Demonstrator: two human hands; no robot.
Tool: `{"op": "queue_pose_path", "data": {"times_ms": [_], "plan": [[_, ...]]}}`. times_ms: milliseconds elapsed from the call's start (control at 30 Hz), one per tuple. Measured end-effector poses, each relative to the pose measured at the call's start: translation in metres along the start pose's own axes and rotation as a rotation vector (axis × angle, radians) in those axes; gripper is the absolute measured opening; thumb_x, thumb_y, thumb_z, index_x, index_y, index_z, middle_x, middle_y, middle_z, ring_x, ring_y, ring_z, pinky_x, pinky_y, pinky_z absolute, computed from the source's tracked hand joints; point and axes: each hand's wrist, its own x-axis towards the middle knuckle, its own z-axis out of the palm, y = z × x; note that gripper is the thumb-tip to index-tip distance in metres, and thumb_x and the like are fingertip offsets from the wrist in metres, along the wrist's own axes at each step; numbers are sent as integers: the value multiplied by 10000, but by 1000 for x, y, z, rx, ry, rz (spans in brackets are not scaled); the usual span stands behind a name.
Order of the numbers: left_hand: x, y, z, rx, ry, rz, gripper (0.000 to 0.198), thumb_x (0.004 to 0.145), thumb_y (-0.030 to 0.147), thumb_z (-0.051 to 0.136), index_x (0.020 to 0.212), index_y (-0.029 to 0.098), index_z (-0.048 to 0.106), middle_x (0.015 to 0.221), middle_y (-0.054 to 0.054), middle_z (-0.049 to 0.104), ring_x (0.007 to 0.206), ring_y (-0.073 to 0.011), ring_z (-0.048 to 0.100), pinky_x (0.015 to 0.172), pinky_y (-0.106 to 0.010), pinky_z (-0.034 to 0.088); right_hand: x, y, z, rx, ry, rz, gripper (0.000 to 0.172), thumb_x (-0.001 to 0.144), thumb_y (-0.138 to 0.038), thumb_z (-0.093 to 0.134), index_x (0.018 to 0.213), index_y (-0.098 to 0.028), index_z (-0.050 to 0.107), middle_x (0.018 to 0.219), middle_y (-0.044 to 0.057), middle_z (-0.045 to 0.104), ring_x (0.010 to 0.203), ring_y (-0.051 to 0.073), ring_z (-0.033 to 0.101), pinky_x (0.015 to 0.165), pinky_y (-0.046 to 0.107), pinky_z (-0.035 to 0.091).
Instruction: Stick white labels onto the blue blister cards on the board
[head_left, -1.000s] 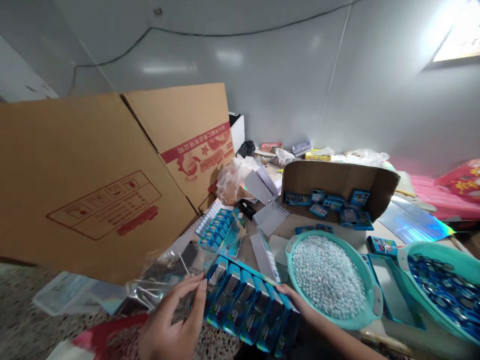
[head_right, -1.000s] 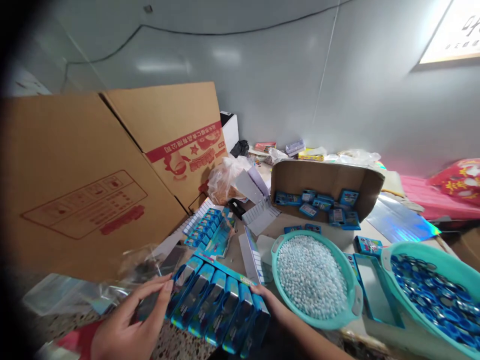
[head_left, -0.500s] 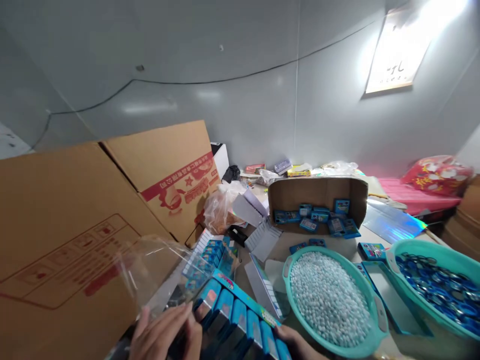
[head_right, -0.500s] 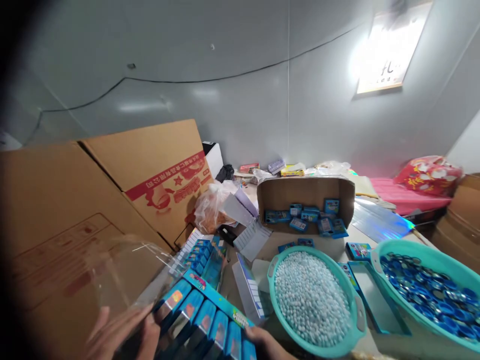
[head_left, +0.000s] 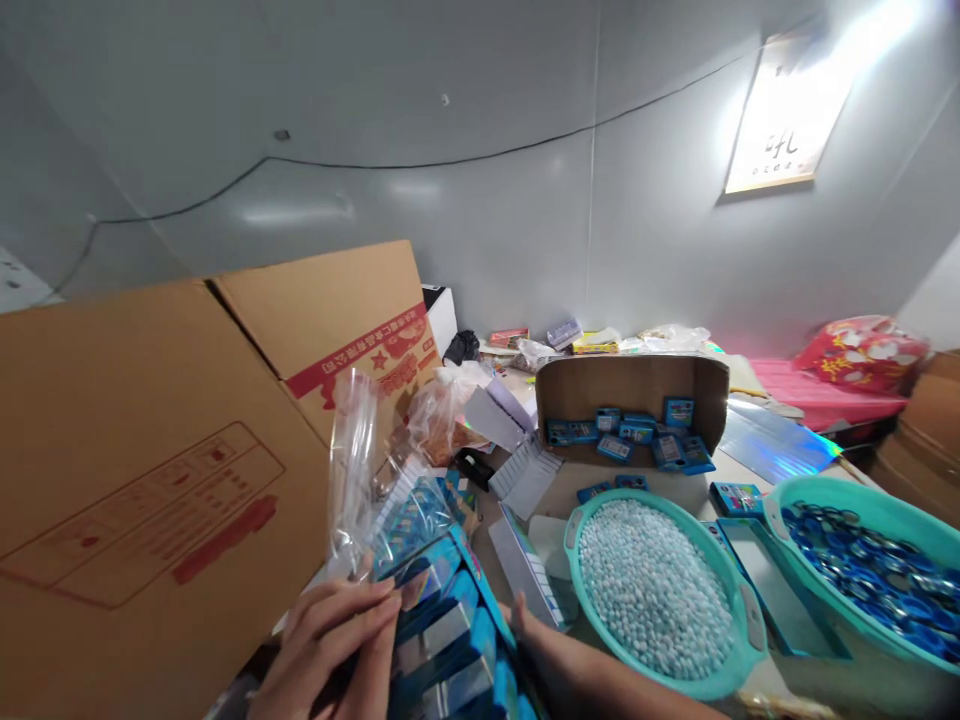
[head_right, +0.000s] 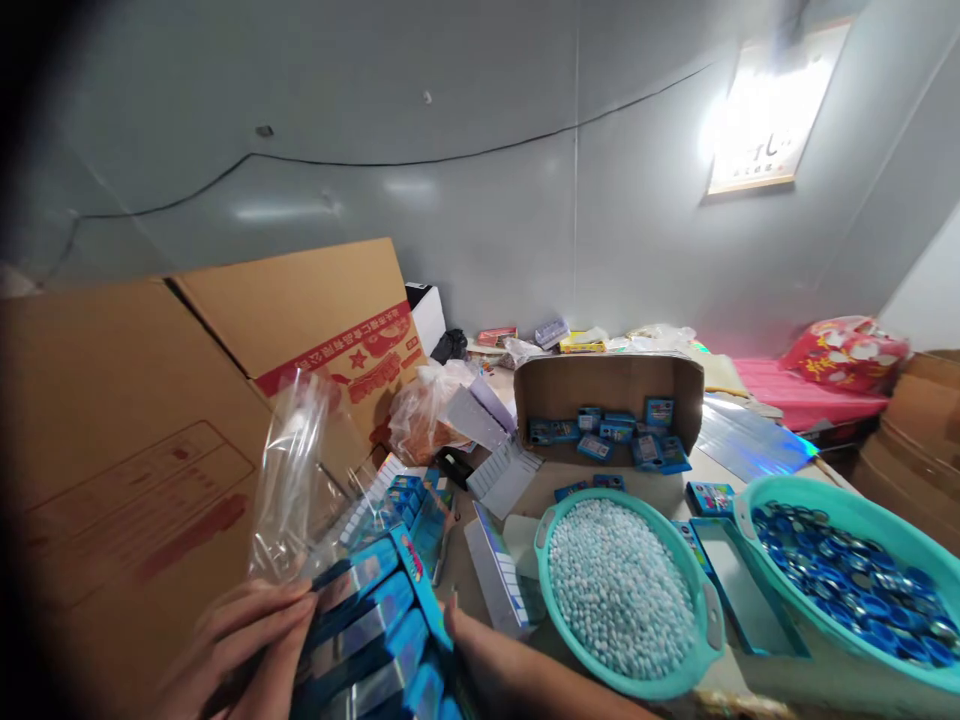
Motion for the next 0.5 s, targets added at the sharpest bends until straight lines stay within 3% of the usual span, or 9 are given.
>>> {"op": "queue_pose_path", "data": {"times_ms": [100,200,333,500], "plan": [[5,13,5,-15,61,41,251,787,24,687,871,259,710,854,13,683,844,-175,630,761,-363,531,0,-23,22,-6,75,-34,639,787,-781,536,1289,-393,620,1207,20,715,1143,285,656,1032,491,455],[10,20,1,-38,112,182,280,735,-34,710,868,211,721,825,2,698,826,-164,632,730,-323,527,3,-45,32,-105,100,-100,666,817,-748,541,1291,-288,630,1206,74,706,1141,295,643,1050,482,439],[14,25,-1,-37,13,277,283,761,-49,672,918,181,718,874,-22,721,902,-173,645,798,-315,537,17,-61,31,-148,128,-175,773,748,-797,581,1232,-199,651,1149,109,711,1117,322,641,1044,516,440],[13,22,2,95,117,266,281,771,-33,679,979,155,706,896,-53,722,952,-200,660,849,-338,524,29,-62,26,-226,154,-320,649,814,-654,651,1338,-283,559,1306,52,637,1215,249,586,1121,446,369]]}}
